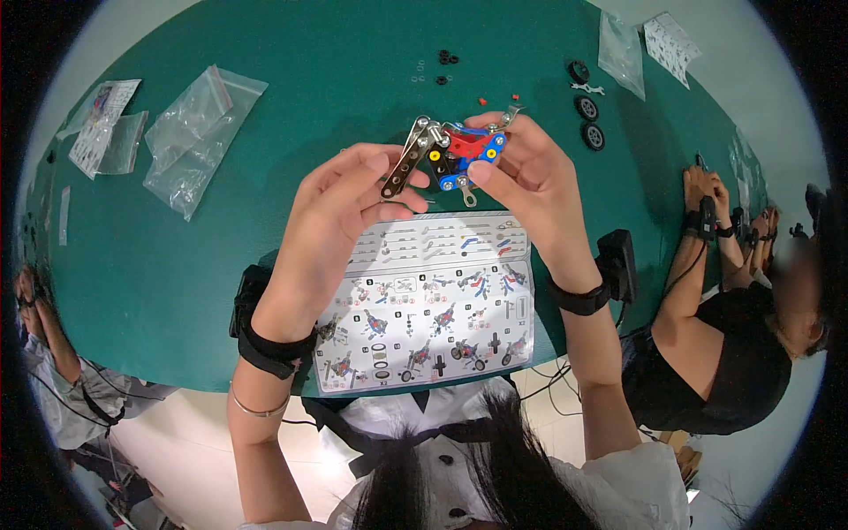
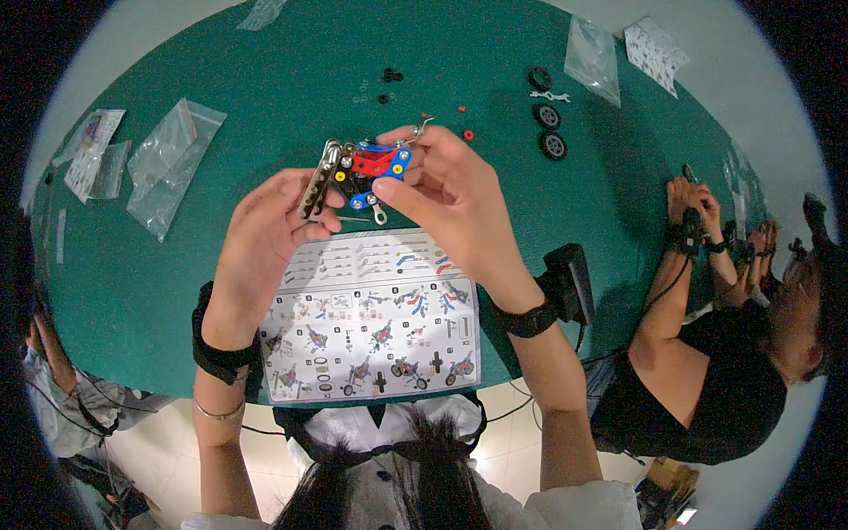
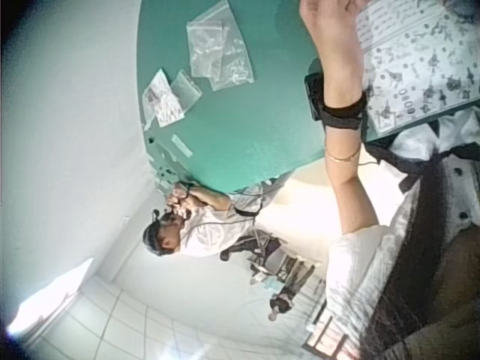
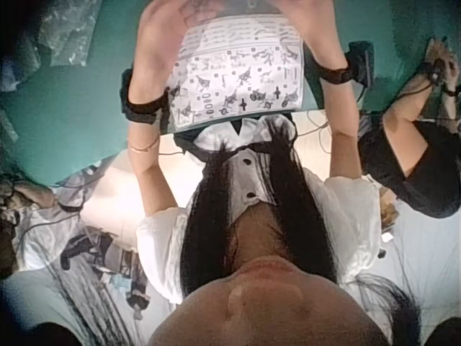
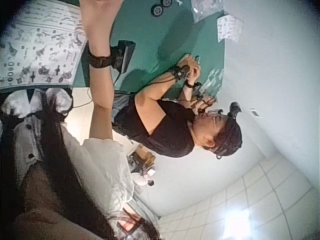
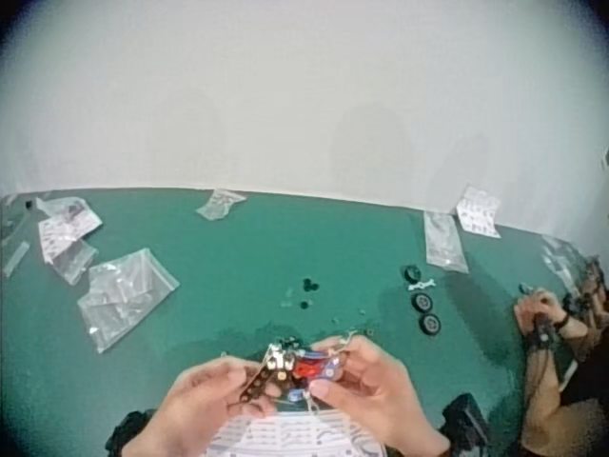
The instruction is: The person assembles a toy motorcycle by joining metal plates with screws and nuts. They place a bolt through the assembly, tighten the fasteners by hand, and pick up additional pieces from the table to continue the construction.
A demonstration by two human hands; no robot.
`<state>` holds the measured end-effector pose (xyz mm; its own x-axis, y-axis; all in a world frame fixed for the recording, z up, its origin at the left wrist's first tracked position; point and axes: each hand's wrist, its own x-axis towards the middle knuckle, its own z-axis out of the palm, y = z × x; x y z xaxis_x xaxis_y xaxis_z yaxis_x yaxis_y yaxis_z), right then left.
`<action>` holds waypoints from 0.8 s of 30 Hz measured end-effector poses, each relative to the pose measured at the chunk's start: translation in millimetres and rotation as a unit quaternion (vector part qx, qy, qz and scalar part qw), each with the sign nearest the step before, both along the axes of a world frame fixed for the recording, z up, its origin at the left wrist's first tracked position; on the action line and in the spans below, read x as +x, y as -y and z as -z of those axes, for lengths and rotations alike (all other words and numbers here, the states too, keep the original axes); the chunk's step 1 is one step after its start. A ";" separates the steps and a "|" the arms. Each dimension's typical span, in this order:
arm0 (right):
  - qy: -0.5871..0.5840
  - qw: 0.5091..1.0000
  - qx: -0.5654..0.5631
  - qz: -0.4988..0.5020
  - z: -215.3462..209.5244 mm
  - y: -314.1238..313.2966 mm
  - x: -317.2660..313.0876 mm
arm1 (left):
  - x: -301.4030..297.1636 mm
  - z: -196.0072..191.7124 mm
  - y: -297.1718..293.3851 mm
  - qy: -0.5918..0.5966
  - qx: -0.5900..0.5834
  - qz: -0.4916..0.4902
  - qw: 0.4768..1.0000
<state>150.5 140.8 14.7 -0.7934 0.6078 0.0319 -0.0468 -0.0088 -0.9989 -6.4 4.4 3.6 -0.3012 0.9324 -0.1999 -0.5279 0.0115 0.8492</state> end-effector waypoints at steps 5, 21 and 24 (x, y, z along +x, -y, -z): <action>-0.005 1.000 0.002 -0.010 -1.2 -0.8 1.1 | -3.9 4.3 0.6 0.040 0.028 0.037 0.998; -0.012 0.997 -0.073 -0.028 -2.9 2.9 -0.3 | -2.7 6.7 2.0 0.070 0.021 0.002 0.997; -0.004 0.997 -0.074 -0.027 -0.3 2.9 -0.7 | -3.2 6.2 2.8 0.071 0.033 0.006 0.997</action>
